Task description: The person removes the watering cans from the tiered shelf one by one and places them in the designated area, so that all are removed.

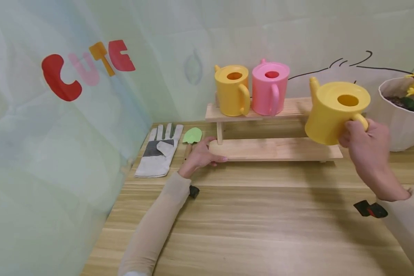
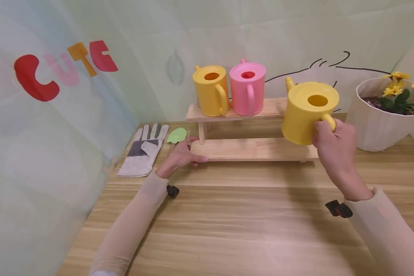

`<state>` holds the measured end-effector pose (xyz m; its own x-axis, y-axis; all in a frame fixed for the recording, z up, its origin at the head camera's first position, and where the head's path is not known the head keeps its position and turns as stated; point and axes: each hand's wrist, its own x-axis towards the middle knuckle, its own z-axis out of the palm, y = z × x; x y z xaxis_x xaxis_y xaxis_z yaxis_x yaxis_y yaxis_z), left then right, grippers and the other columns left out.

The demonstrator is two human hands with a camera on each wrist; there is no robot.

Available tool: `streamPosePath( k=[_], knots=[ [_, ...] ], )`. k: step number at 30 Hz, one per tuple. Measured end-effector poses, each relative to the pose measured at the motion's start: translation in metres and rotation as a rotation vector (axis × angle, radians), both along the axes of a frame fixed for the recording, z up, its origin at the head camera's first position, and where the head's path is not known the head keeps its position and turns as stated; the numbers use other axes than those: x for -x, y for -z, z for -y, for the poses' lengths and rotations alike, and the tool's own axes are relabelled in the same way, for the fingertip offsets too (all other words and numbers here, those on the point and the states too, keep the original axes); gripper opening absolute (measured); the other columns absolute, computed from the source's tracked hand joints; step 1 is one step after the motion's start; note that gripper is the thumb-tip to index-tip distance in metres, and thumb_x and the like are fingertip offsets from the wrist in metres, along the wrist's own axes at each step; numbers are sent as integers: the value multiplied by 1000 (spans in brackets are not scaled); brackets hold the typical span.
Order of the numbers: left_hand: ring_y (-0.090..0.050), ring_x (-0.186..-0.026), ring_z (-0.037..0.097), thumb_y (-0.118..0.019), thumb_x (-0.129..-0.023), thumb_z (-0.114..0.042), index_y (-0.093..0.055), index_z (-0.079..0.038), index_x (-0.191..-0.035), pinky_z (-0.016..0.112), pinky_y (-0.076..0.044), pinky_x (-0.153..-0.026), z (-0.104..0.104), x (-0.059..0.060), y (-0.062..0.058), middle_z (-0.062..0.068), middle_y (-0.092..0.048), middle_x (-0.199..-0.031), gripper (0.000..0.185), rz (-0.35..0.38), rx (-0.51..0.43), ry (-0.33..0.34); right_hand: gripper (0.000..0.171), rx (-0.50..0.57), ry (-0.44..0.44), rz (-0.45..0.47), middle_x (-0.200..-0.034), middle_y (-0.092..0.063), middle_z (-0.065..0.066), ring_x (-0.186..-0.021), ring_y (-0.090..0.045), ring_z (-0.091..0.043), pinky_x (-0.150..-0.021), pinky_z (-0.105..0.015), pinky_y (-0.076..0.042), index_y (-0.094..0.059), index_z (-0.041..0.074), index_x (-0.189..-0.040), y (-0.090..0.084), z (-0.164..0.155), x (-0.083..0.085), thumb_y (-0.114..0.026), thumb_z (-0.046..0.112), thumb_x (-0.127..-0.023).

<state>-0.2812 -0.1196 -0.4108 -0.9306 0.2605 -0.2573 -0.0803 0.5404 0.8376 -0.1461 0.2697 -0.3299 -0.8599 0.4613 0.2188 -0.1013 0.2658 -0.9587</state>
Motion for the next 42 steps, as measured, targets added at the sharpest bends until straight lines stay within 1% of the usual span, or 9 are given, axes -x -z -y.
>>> streamPosePath(
  k=[6,9,12,16,20,24,31,37,42],
  knots=[
    [-66,-68,13,-98,-83,-13,-34,-7,-169,19,-61,-59,0,1,1,30,-59,-146,108,-2,-3,-2,49,89,-46,-42,-50,-39,3,-50,-31,-20,-54,-41,-17,-44,3,-57,5,0,-17,-47,9,-105],
    [-66,-69,13,-98,-83,-14,-34,-7,-169,19,-61,-59,0,1,2,29,-59,-146,107,-4,1,-1,49,125,-65,-79,-49,-39,2,-49,-30,-20,-55,-40,-16,-43,1,-57,12,1,-26,-48,6,-105],
    [-66,-67,12,-98,-83,-14,-34,-7,-168,19,-61,-60,0,1,2,29,-59,-145,107,-4,4,-2,50,63,-32,-30,-50,-42,3,-49,-35,-18,-49,-30,-24,-44,0,-57,19,2,-35,-48,8,-106],
    [-66,-66,12,-98,-83,-13,-34,-7,-168,19,-61,-60,2,1,2,29,-59,-145,106,-3,3,-2,48,-10,12,60,-52,-48,6,-53,-44,-15,-51,-19,-39,-50,1,-60,28,3,-46,-50,12,-107],
    [-66,-66,12,-97,-84,-14,-34,-7,-168,19,-60,-60,1,2,1,29,-60,-144,106,-4,9,-1,47,30,11,47,-53,-47,5,-54,-43,-15,-50,-22,-35,-50,-1,-61,38,3,-54,-50,10,-107],
    [-66,-66,12,-97,-84,-13,-34,-7,-168,19,-61,-60,0,3,2,29,-59,-144,106,0,3,1,47,18,-10,44,-53,-44,5,-54,-41,-15,-50,-26,-30,-47,-2,-62,49,5,-62,-50,9,-108],
    [-66,-67,12,-97,-84,-12,-33,-7,-169,18,-60,-60,-1,3,2,29,-58,-146,107,6,-14,-2,48,-51,-10,107,-52,-43,8,-52,-40,-15,-47,-27,-32,-47,-2,-62,63,12,-74,-51,10,-109],
    [-66,-67,12,-97,-84,-12,-33,-8,-169,18,-60,-60,0,4,2,28,-59,-143,107,13,-16,-1,51,-46,-19,182,-53,-44,9,-51,-38,-15,-44,-33,-26,-48,-2,-62,71,12,-81,-51,13,-110],
    [-66,-69,13,-97,-84,-11,-32,-7,-169,18,-60,-59,0,3,1,29,-59,-143,108,14,-25,3,49,-39,-5,221,-54,-48,11,-52,-41,-12,-44,-32,-29,-54,0,-64,75,12,-84,-53,15,-110]
  ],
)
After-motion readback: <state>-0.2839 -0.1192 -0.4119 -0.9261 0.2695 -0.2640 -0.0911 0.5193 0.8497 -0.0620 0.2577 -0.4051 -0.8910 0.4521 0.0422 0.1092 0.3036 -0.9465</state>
